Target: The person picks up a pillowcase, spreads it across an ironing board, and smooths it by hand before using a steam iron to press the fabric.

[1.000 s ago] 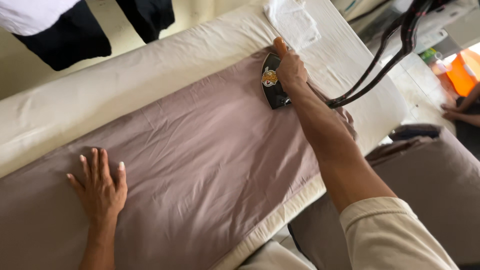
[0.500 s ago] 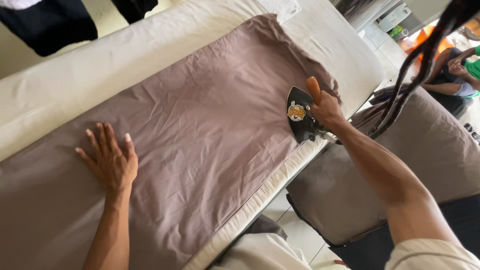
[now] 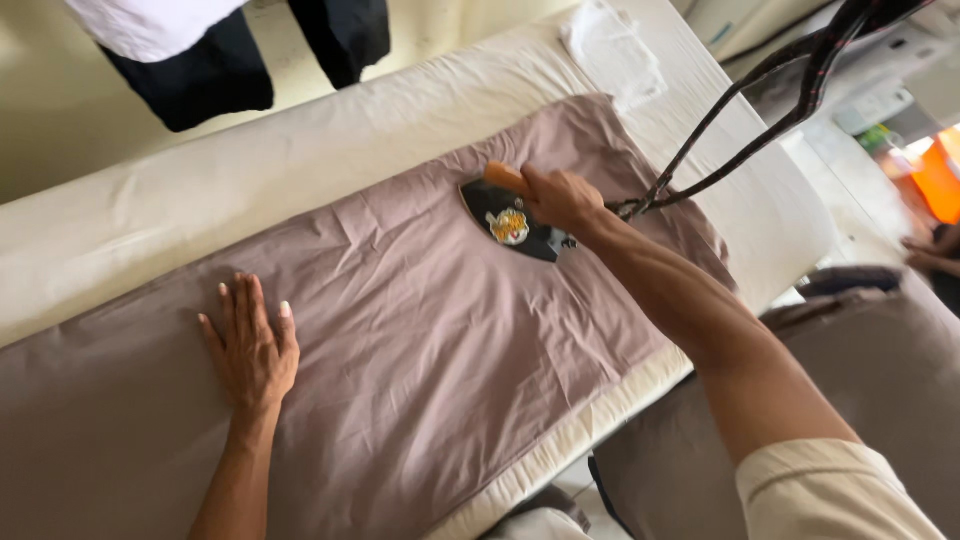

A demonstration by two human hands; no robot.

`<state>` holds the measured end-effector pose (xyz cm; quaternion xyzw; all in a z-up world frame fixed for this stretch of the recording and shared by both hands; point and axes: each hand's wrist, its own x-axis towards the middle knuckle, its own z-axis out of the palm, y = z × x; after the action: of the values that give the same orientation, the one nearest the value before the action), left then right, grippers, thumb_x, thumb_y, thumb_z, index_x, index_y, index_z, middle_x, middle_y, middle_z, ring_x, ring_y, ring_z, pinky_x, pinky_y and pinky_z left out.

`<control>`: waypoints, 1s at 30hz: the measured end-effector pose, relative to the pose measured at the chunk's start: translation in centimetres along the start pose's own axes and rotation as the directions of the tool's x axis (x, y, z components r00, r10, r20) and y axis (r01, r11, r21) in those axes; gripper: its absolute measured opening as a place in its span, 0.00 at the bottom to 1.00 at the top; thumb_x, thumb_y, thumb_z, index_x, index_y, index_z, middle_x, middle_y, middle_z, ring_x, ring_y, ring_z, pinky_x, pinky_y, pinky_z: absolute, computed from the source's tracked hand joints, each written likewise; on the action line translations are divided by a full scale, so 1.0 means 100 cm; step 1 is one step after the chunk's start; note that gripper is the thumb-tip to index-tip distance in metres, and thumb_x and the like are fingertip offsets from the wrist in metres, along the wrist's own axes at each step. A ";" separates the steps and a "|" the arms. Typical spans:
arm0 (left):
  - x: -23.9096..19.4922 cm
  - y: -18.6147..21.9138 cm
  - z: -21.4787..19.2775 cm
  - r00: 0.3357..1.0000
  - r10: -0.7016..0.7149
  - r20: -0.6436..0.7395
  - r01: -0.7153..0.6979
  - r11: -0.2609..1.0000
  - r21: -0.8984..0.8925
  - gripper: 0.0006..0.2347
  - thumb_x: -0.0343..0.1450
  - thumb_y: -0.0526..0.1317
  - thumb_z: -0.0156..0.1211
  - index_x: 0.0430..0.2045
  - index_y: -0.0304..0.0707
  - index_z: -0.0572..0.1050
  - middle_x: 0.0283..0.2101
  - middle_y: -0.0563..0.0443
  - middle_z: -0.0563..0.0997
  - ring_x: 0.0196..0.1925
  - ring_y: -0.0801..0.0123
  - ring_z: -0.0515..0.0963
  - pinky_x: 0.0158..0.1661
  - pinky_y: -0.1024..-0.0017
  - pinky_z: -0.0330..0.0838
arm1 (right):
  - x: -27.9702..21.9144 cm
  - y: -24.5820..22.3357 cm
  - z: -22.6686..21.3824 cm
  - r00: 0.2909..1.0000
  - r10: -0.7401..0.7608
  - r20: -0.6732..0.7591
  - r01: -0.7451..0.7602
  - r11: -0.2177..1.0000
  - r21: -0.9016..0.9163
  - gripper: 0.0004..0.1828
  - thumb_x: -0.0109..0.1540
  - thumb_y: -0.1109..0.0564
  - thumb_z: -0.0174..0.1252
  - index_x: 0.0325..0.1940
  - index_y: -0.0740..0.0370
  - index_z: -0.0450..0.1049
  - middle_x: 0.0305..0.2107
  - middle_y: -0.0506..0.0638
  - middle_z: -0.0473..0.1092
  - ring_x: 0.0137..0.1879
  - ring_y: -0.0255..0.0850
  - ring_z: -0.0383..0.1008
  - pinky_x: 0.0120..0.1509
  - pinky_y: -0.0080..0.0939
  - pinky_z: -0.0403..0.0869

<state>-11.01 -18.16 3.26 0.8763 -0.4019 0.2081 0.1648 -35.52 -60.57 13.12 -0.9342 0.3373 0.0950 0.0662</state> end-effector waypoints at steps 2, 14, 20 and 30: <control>0.001 0.002 -0.001 1.000 -0.003 -0.001 0.003 1.000 -0.003 0.24 0.80 0.46 0.48 0.70 0.31 0.69 0.71 0.36 0.72 0.73 0.48 0.70 0.66 0.38 0.59 | 0.038 -0.008 -0.016 0.993 -0.012 -0.119 0.025 0.994 0.104 0.14 0.62 0.44 0.53 0.48 0.50 0.66 0.31 0.66 0.74 0.42 0.67 0.79 0.45 0.67 0.76; 0.002 -0.002 0.007 0.997 0.037 -0.072 -0.032 0.997 0.065 0.22 0.81 0.48 0.52 0.67 0.32 0.74 0.69 0.37 0.75 0.71 0.51 0.72 0.66 0.44 0.58 | 0.094 0.044 0.017 0.994 -0.110 -0.025 0.112 0.940 0.322 0.21 0.60 0.51 0.58 0.58 0.54 0.77 0.32 0.59 0.76 0.40 0.65 0.78 0.39 0.64 0.78; -0.002 -0.007 0.009 1.000 0.005 0.027 -0.004 0.998 -0.062 0.22 0.82 0.45 0.51 0.68 0.28 0.71 0.70 0.32 0.71 0.73 0.46 0.67 0.66 0.39 0.52 | -0.141 -0.021 0.001 0.969 -0.241 0.059 0.214 0.931 0.295 0.19 0.62 0.53 0.55 0.31 0.78 0.70 0.22 0.79 0.69 0.31 0.75 0.71 0.39 0.67 0.66; -0.011 -0.055 -0.003 0.995 0.003 -0.101 -0.012 0.996 -0.087 0.16 0.82 0.46 0.56 0.60 0.36 0.78 0.66 0.38 0.78 0.69 0.47 0.73 0.65 0.40 0.57 | -0.197 -0.024 0.102 0.854 -0.416 0.313 0.444 0.896 -0.021 0.31 0.57 0.48 0.61 0.63 0.36 0.61 0.35 0.49 0.76 0.33 0.62 0.79 0.41 0.67 0.79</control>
<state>-7.53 -13.91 2.26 0.8552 -0.4052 0.2348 0.2220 -50.19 -44.62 7.67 -0.9625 0.1012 0.2341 0.0928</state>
